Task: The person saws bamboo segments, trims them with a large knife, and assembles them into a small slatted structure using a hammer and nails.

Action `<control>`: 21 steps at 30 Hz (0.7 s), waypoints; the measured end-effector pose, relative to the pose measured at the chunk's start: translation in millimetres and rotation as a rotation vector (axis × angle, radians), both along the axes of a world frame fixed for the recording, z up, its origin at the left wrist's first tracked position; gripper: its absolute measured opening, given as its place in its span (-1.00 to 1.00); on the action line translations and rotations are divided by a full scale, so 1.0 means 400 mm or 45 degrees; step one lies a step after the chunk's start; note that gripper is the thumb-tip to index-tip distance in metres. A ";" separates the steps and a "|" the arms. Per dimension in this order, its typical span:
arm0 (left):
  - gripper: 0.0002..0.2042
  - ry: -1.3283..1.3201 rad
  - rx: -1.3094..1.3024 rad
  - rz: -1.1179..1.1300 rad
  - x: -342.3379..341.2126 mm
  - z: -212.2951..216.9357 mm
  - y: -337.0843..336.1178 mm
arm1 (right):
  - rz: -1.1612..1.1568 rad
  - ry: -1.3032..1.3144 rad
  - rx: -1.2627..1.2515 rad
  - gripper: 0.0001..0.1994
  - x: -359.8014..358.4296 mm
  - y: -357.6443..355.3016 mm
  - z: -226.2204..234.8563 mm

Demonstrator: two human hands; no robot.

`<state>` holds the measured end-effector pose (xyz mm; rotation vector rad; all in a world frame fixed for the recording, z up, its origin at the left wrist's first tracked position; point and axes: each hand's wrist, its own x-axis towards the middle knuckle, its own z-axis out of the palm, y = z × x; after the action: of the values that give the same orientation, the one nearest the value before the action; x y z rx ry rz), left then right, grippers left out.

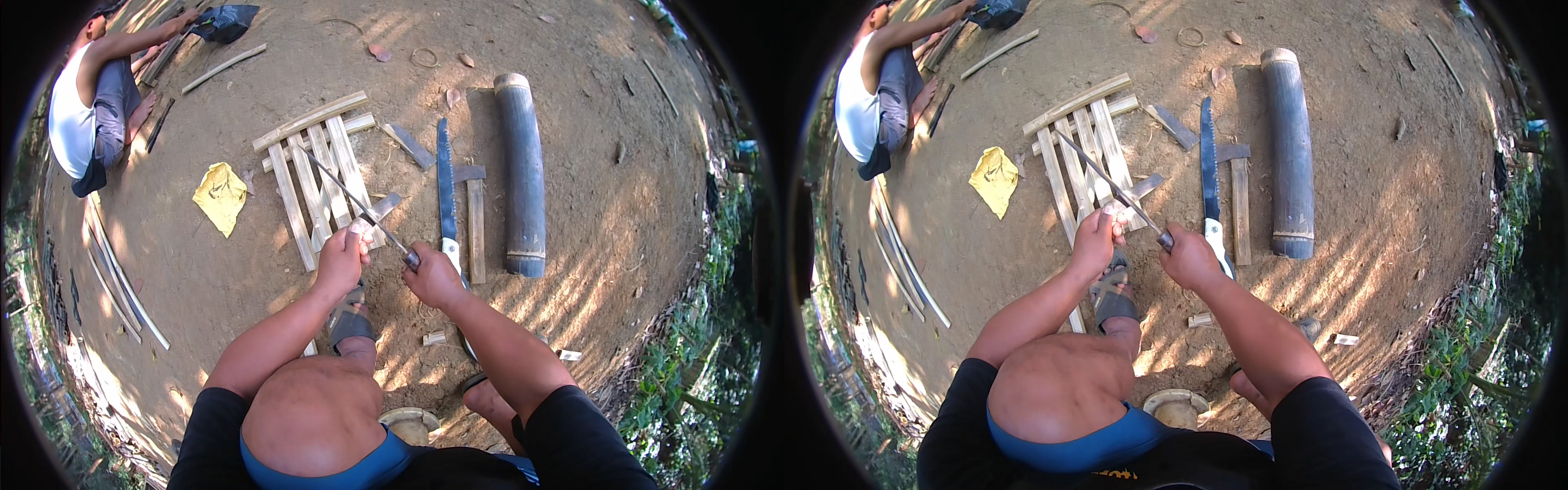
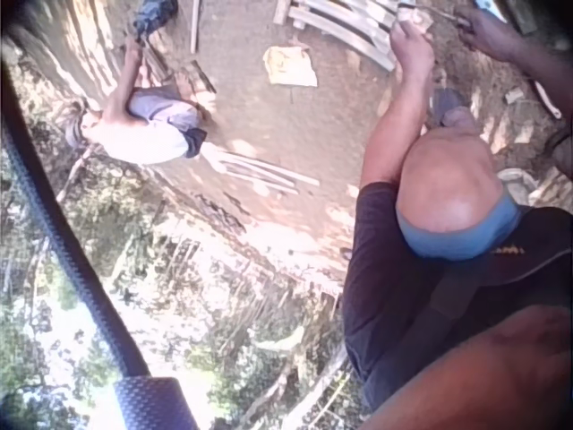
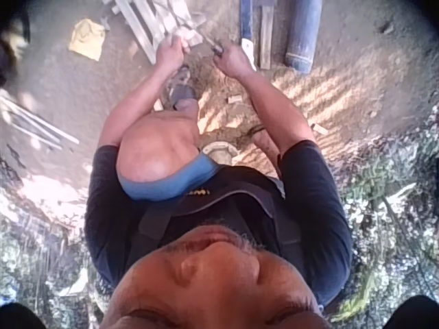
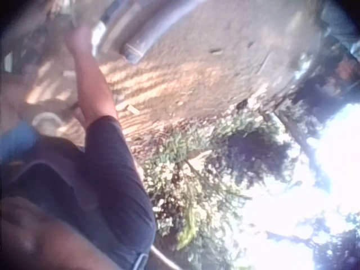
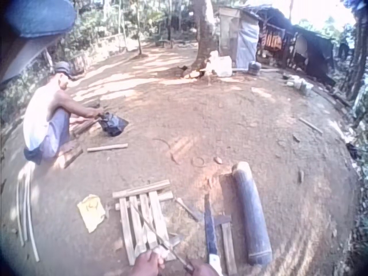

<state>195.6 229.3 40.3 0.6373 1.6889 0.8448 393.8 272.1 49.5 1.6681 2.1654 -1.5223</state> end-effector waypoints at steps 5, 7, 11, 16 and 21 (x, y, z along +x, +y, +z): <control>-0.57 0.038 0.032 0.005 0.006 -0.016 -0.014 | 0.015 -0.018 0.009 -0.75 0.015 0.013 -0.020; -0.58 0.039 0.030 0.006 -0.001 -0.013 -0.012 | 0.050 0.002 0.029 -0.76 0.008 0.008 0.000; -0.61 -0.005 0.027 0.017 0.009 -0.008 -0.006 | 0.052 -0.067 0.006 -0.76 0.011 0.016 0.000; -0.62 -0.014 0.097 0.031 0.008 -0.014 -0.002 | 0.083 -0.053 0.056 -0.74 0.004 0.015 0.011; -0.62 0.024 0.103 -0.034 0.004 -0.011 0.007 | 0.050 -0.167 0.000 -0.74 0.023 0.022 -0.020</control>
<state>197.4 232.3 35.8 0.7236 1.6659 0.8940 403.0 280.8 41.6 1.6643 2.1192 -1.3623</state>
